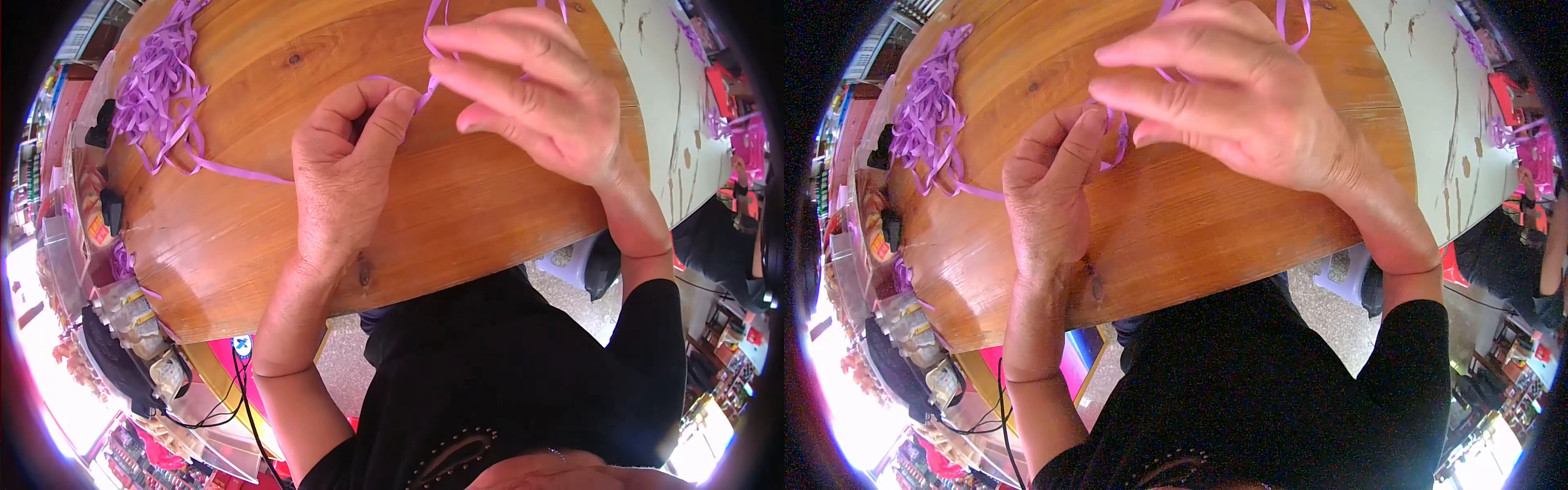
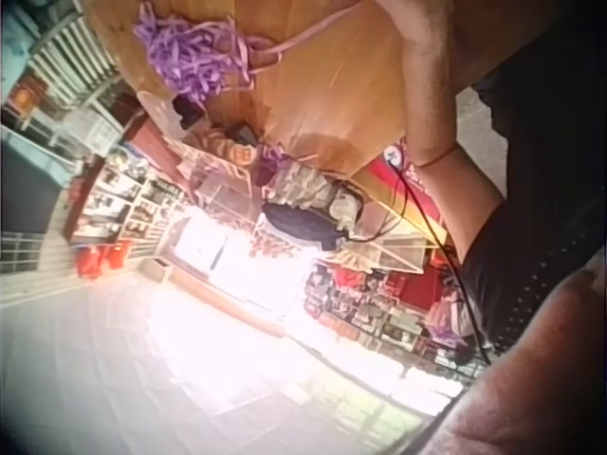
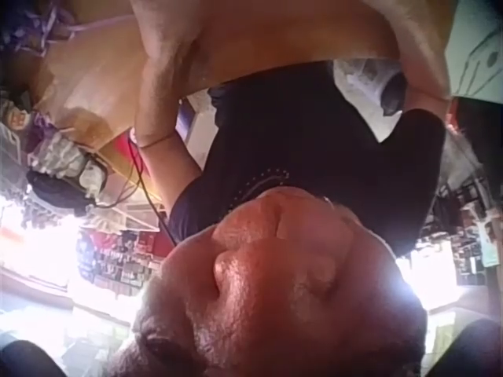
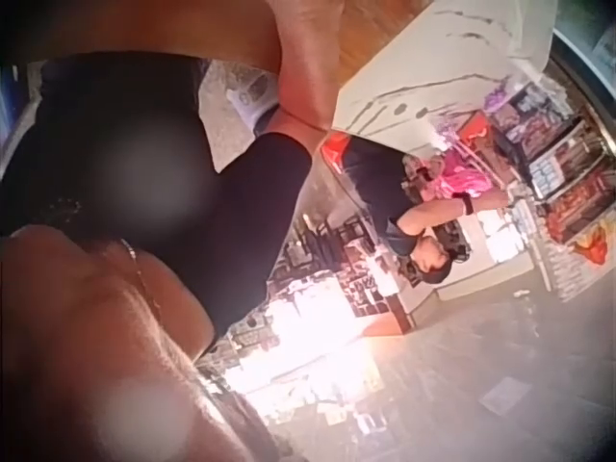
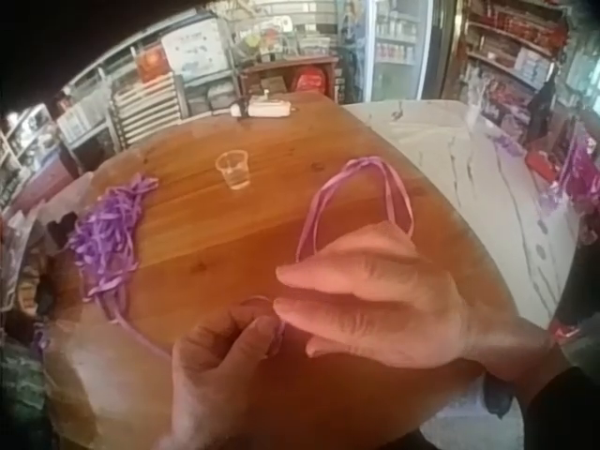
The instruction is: The person ties knots in purple ribbons by hand, one at a time, and reaches into a plastic bin to retrieve more ribbons. They place the finished knotted ribbons onto a pile on the wooden table.
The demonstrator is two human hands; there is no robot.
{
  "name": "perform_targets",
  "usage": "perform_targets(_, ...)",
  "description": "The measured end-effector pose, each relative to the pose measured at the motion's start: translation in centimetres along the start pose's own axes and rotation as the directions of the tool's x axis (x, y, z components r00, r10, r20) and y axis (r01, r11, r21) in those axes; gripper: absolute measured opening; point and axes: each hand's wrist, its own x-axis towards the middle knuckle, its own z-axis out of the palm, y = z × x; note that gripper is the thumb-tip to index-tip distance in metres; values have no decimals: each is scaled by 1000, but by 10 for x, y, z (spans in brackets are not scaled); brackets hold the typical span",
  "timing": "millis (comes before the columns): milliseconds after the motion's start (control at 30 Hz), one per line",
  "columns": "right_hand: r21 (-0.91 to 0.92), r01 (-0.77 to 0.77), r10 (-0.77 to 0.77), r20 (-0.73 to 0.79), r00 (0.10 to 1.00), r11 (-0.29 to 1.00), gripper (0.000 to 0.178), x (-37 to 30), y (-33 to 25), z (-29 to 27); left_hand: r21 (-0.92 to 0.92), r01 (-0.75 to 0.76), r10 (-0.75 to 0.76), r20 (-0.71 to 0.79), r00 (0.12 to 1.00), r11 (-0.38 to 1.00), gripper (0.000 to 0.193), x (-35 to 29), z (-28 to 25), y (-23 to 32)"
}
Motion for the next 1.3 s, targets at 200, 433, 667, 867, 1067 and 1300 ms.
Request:
perform_targets(200, -45, 6, -4, 44, 999, 999, 28, -3, 2, -2, -1, -37, 37, 29, 999, 999, 10, -1, 4, -1)
perform_targets(433, -357, 617, -708, -452, 543, 701, 12, 7, 88, 43, 110, -132, 120, 111, 987, 985, 6, 6, -6, 5)
perform_targets(667, 32, 18, -17, -38, 999, 999, 24, -13, 29, 25, 105, -203, 205, -11, 979, 973, 8, 9, -13, 2)
perform_targets(867, 783, -416, 303, 301, 904, 463, 15, -14, 21, 32, -123, -114, 118, 23, 993, 986, 8, 7, 8, -8)
perform_targets(1067, 899, -316, 388, 186, 903, 303, 23, -14, 20, 35, -78, -322, 321, -25, 947, 944, 10, -3, 17, -14)
perform_targets(1300, 648, -291, 335, 59, 940, 704, 28, -6, 11, 21, -36, -345, 345, -15, 939, 938, 14, 2, 13, -21)
